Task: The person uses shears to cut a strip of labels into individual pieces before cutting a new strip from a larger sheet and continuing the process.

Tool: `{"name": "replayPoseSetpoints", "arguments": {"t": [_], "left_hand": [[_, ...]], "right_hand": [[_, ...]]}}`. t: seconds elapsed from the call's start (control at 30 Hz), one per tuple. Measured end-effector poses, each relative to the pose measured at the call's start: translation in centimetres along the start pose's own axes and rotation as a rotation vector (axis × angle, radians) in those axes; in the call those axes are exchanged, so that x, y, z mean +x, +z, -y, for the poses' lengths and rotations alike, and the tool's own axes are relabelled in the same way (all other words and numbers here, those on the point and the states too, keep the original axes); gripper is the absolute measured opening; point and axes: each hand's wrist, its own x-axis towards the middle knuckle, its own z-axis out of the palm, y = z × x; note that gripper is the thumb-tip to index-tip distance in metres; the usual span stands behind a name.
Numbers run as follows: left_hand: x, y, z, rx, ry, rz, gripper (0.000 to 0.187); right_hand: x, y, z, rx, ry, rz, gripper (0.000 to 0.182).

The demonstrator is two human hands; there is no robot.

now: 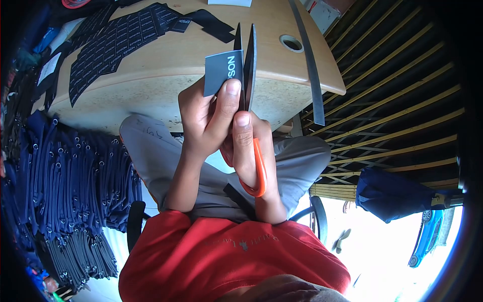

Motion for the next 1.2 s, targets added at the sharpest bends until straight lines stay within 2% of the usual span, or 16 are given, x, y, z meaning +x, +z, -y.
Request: {"name": "replayPoseSetpoints", "arguments": {"t": [0.97, 1.2], "left_hand": [[0.03, -0.29, 0.27, -0.032, -0.049, 0.025, 0.015], [0.00, -0.29, 0.32, -0.055, -0.059, 0.042, 0.015]], "right_hand": [[-0.19, 0.13, -0.01, -0.086, 0.046, -0.065, 0.038], [-0.07, 0.19, -0.31, -0.145, -0.009, -0.102, 0.040]]}}
